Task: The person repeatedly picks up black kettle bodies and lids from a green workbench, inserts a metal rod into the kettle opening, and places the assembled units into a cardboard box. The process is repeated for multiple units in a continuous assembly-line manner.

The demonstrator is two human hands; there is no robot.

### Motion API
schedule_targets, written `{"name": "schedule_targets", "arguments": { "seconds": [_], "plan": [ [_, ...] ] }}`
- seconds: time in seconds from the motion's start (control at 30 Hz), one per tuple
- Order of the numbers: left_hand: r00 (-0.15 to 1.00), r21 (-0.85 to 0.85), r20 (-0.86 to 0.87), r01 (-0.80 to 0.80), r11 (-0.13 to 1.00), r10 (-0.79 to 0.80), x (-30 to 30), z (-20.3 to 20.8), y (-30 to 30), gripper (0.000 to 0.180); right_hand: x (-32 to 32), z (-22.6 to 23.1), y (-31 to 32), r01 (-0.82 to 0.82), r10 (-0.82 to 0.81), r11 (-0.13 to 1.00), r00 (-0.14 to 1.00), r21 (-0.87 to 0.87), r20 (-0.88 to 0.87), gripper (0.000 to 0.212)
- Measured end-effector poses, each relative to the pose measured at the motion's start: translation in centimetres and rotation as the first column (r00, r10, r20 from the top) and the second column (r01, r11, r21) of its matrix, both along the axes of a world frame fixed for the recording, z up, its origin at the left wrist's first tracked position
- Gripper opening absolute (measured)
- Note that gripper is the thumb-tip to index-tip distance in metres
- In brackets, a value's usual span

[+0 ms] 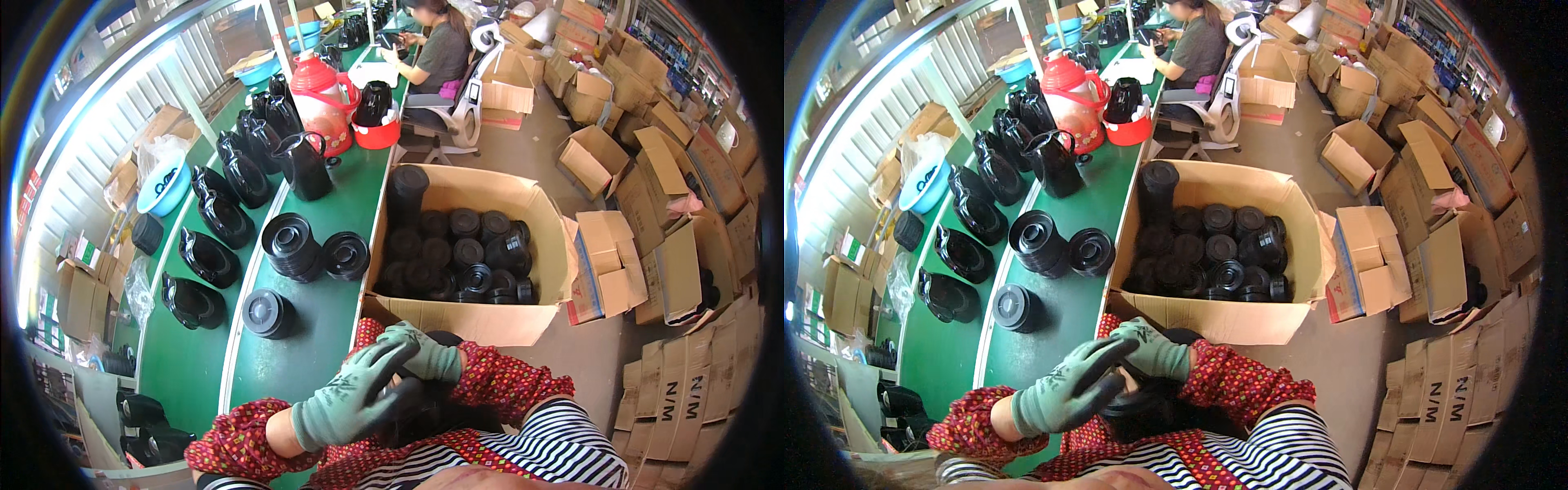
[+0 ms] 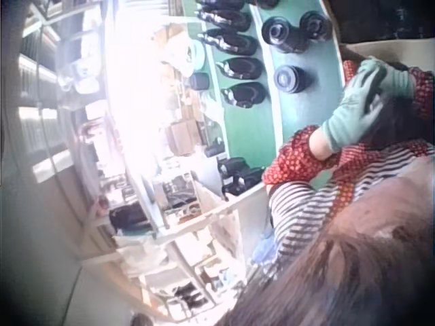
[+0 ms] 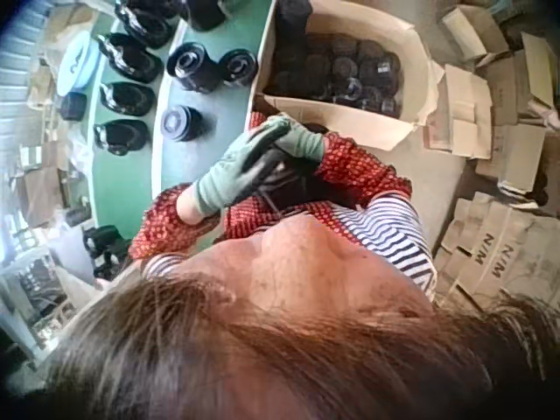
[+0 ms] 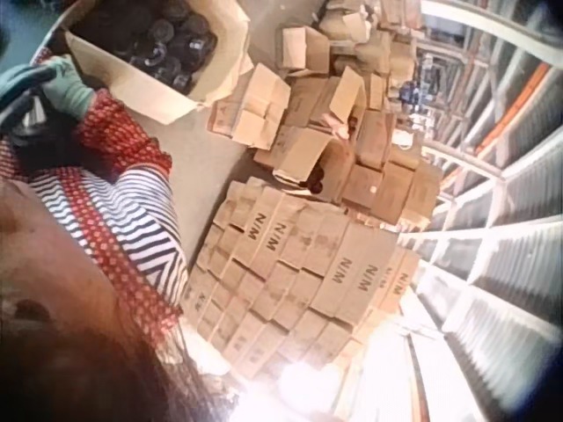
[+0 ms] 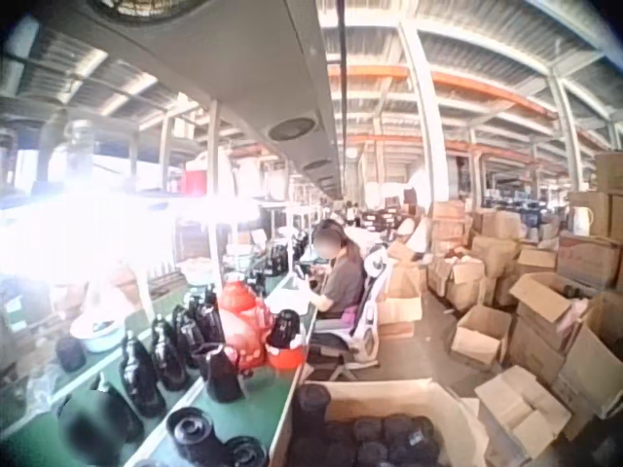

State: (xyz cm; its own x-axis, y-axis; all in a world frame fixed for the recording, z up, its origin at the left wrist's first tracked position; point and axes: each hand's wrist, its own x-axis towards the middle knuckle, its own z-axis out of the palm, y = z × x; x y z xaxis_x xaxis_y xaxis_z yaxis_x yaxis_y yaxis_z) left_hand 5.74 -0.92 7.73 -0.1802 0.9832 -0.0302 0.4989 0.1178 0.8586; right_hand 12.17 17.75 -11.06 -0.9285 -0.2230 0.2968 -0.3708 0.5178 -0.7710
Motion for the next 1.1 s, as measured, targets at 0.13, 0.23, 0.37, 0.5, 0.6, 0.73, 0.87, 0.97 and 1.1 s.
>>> {"name": "schedule_targets", "arguments": {
  "seconds": [0.13, 0.23, 0.37, 0.5, 0.6, 0.73, 0.87, 0.97, 1.1],
  "plan": [
    [0.78, -0.299, -0.616, -0.108, 0.948, -0.106, 2.5, -2.9, 1.9, 0.086, 0.2, -2.7, -0.6, 0.143, -0.089, 0.964, 0.969, 0.224, -0.232, 0.03],
    [0.803, -0.321, -0.596, -0.2, 0.926, -0.033, 1.7, -3.4, 2.0, 0.088, 1.2, -1.2, -0.5, 0.145, -0.135, 0.954, 0.989, 0.262, -0.056, 0.032],
    [0.907, -0.368, -0.402, -0.286, 0.885, 0.127, -1.0, -5.0, 0.4, 0.077, 2.9, 3.9, -1.8, 0.214, -0.284, 0.893, 0.951, 0.396, 0.125, 0.032],
    [0.978, -0.318, -0.203, -0.113, 0.941, 0.049, -4.6, -9.6, -1.0, 0.059, 5.2, 8.0, -1.8, 0.293, -0.332, 0.85, 0.943, 0.438, 0.013, 0.042],
    [0.999, -0.294, -0.051, -0.005, 0.956, -0.01, -5.5, -9.5, 0.7, 0.048, 6.0, 9.5, -1.5, 0.274, -0.315, 0.803, 0.949, 0.528, -0.014, 0.046],
    [0.989, -0.181, -0.057, 0.127, 0.975, -0.14, -7.2, -14.1, 1.7, 0.046, 5.8, 10.7, -1.8, 0.297, -0.334, 0.746, 0.941, 0.596, -0.051, 0.039],
    [0.988, -0.063, -0.065, 0.138, 0.989, -0.142, -7.6, -16.2, 2.4, 0.04, 5.5, 11.5, -2.0, 0.263, -0.373, 0.721, 0.927, 0.642, 0.04, 0.038],
    [0.979, -0.031, -0.177, 0.098, 0.995, -0.101, -7.6, -15.2, 2.5, 0.029, 5.7, 11.6, -1.5, 0.277, -0.399, 0.723, 0.915, 0.633, 0.055, 0.052],
    [0.954, 0.061, -0.276, -0.107, 0.992, 0.12, -6.5, -14.2, -0.9, 0.022, 7.3, 11.3, -1.5, 0.401, -0.349, 0.858, 0.914, 0.32, -0.208, 0.06]
  ]
}}
